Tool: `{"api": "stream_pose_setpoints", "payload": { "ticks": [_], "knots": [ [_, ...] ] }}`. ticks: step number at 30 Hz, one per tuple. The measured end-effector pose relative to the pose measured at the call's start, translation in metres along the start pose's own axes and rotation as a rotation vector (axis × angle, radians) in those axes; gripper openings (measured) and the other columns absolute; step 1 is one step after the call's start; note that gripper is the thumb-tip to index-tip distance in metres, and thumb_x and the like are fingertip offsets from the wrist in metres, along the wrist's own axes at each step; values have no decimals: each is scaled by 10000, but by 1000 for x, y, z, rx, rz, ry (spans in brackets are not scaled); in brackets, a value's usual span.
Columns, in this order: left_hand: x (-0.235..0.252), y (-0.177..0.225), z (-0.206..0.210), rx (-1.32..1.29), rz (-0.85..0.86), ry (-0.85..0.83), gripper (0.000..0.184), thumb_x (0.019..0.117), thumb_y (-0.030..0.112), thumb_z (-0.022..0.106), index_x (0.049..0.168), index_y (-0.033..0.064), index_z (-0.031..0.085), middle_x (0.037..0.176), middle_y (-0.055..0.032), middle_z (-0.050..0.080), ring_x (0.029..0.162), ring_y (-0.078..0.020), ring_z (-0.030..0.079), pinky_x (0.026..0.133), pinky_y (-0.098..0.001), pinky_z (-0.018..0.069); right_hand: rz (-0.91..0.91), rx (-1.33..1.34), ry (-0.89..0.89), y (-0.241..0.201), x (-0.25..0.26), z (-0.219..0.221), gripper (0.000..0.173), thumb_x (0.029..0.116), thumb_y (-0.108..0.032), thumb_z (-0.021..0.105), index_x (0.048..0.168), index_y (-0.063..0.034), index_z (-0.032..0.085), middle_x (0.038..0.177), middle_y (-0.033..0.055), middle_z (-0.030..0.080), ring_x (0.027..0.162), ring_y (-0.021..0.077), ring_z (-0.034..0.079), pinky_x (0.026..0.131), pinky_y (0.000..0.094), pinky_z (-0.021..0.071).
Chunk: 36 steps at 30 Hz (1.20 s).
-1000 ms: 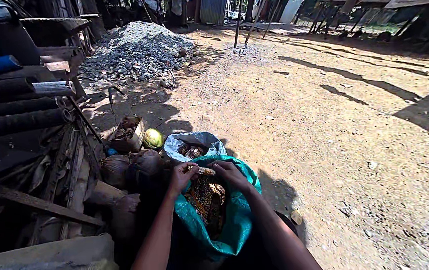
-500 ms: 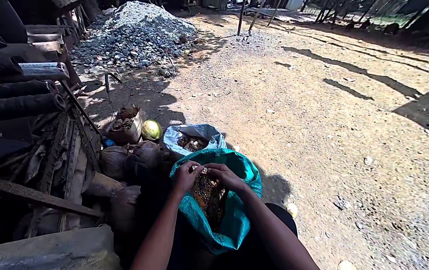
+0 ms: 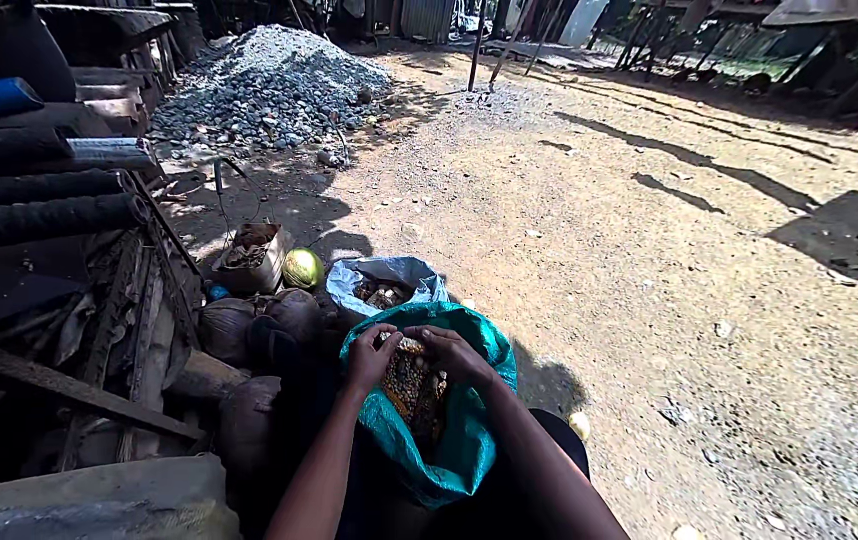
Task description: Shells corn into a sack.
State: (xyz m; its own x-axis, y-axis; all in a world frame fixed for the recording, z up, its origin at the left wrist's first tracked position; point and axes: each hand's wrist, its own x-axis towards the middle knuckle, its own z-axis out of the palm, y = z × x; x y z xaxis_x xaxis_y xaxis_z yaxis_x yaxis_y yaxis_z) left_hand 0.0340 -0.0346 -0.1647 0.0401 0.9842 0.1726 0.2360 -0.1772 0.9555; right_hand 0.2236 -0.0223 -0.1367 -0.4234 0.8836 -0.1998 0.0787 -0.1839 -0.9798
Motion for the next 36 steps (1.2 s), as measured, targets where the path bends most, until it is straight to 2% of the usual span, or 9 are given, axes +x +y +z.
{"api": "stream_pose_setpoints", "payload": {
  "ticks": [5,8,11,16,19,23,26,32,36],
  "knots": [
    [0,0,0,-14,-5,18,277,1019,172,629,1174,-52,678,987,-156,706,771,-125,669,766,-281,563,-9,4,-25,-2,-3,2,338,1071,-75,346,1245,34,614,902,-17,687,674,22,629,648,191,549],
    [0,-2,1,-1,-9,20,278,1014,181,640,1161,-51,684,993,-166,711,804,-151,686,798,-305,571,-34,-48,-12,0,-3,4,296,1053,-63,410,1215,27,641,902,-36,676,682,-7,594,657,177,520],
    [0,0,2,8,-24,39,259,1010,176,649,1143,-42,691,990,-166,713,818,-162,694,814,-319,573,-64,-120,1,-1,-1,6,294,1077,-90,409,1218,13,645,899,-48,659,706,-27,577,672,164,500],
    [-3,-2,6,59,65,56,247,983,182,682,1095,-36,713,955,-149,717,787,-155,675,792,-317,559,-86,-185,79,2,3,9,297,1095,-107,373,1119,4,647,817,-51,591,667,-24,519,642,162,451],
    [-5,-3,7,85,98,73,252,985,187,675,1097,-35,715,942,-154,717,777,-165,667,787,-335,551,-95,-183,64,4,3,6,298,1098,-118,389,1148,16,650,837,-40,606,691,-16,542,675,172,477],
    [-3,0,5,42,25,72,225,1005,167,650,1090,-35,700,879,-123,697,723,-115,643,739,-288,547,-57,4,74,3,2,6,380,1110,-145,293,1184,36,620,801,-30,625,620,5,563,608,173,502],
    [-3,1,3,19,0,82,210,1011,161,643,1080,-30,696,853,-106,691,700,-94,633,715,-264,541,-26,59,68,1,2,2,404,1107,-139,267,1225,50,604,800,-14,637,624,26,578,616,184,508],
    [-3,0,2,27,1,79,209,1009,161,646,1082,-27,698,882,-118,699,720,-113,644,732,-284,546,-50,40,71,4,2,3,257,1065,-52,442,1186,32,652,839,-22,663,638,10,576,632,178,511],
    [-4,-2,4,49,15,75,217,999,171,661,1075,-29,701,891,-127,703,741,-135,654,758,-307,550,-63,29,111,5,4,4,243,1065,-42,444,1113,29,671,826,-13,659,637,14,573,630,179,507]
  ]
}}
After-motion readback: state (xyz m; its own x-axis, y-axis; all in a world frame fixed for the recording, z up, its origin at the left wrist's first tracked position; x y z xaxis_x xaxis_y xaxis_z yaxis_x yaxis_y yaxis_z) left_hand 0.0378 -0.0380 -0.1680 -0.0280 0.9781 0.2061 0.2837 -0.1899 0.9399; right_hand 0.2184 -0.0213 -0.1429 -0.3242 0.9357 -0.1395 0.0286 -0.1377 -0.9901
